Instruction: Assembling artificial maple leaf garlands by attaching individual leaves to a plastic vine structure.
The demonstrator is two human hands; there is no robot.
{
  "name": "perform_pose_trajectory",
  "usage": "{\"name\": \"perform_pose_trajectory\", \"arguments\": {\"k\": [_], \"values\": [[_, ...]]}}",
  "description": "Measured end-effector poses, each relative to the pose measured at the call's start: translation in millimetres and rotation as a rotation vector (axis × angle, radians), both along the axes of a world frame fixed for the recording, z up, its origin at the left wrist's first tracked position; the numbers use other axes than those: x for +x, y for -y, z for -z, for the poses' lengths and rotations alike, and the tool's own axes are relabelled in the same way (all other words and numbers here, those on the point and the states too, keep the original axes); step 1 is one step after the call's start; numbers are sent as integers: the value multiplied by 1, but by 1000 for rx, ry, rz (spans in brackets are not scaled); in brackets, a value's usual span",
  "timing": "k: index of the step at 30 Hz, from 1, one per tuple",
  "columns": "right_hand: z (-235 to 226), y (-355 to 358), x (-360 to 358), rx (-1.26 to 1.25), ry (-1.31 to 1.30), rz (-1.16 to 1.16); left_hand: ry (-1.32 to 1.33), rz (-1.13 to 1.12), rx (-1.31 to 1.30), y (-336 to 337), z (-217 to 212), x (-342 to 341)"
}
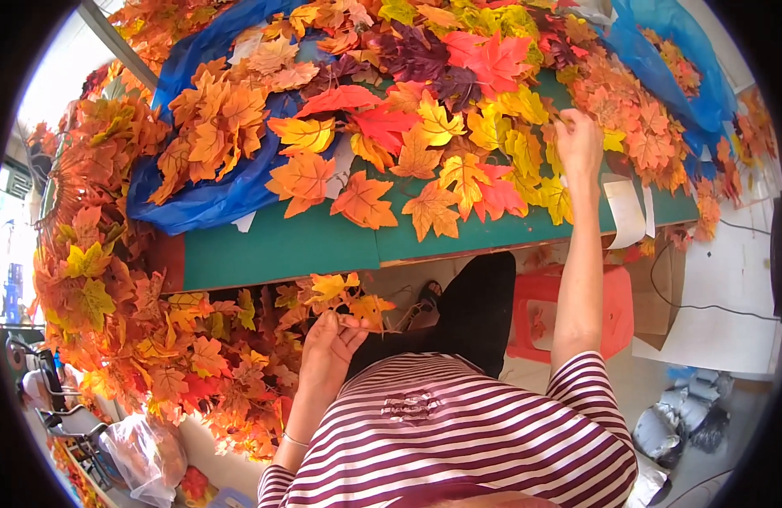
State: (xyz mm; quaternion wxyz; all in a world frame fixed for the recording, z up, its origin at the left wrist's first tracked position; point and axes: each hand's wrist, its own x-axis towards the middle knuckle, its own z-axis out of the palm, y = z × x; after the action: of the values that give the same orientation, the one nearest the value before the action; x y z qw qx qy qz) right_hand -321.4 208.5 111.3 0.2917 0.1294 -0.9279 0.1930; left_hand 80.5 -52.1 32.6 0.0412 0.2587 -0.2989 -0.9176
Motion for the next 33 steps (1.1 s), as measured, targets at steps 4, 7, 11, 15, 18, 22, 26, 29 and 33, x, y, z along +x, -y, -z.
{"name": "perform_pose_trajectory", "arguments": {"k": [4, 7, 11, 15, 18, 22, 26, 29, 33], "values": [[-20, 32, 12, -298, 115, -230, 33, 8, 11, -2, 1, -2], [2, 78, -3, -286, 21, -414, 21, 10, 26, -4, 8, 2], [11, 134, 11, -351, 68, -594, 33, 25, 12, -8, 8, -4], [3, 162, 23, -287, -16, -691, 115, -33, 22, -7, 9, -3], [0, 135, 2, -169, 50, -582, 165, -48, -32, -12, 1, -9], [-22, 28, -37, -284, 6, -329, 183, -32, -49, -12, 3, -14], [4, -120, -120, -171, -209, 181, 222, -28, -41, -14, 3, -19], [-8, -200, -127, -162, -269, 554, 245, -42, -42, -14, 5, -22], [-23, -246, -135, -110, 121, 791, 232, -59, -42, -17, 3, -27]]}}
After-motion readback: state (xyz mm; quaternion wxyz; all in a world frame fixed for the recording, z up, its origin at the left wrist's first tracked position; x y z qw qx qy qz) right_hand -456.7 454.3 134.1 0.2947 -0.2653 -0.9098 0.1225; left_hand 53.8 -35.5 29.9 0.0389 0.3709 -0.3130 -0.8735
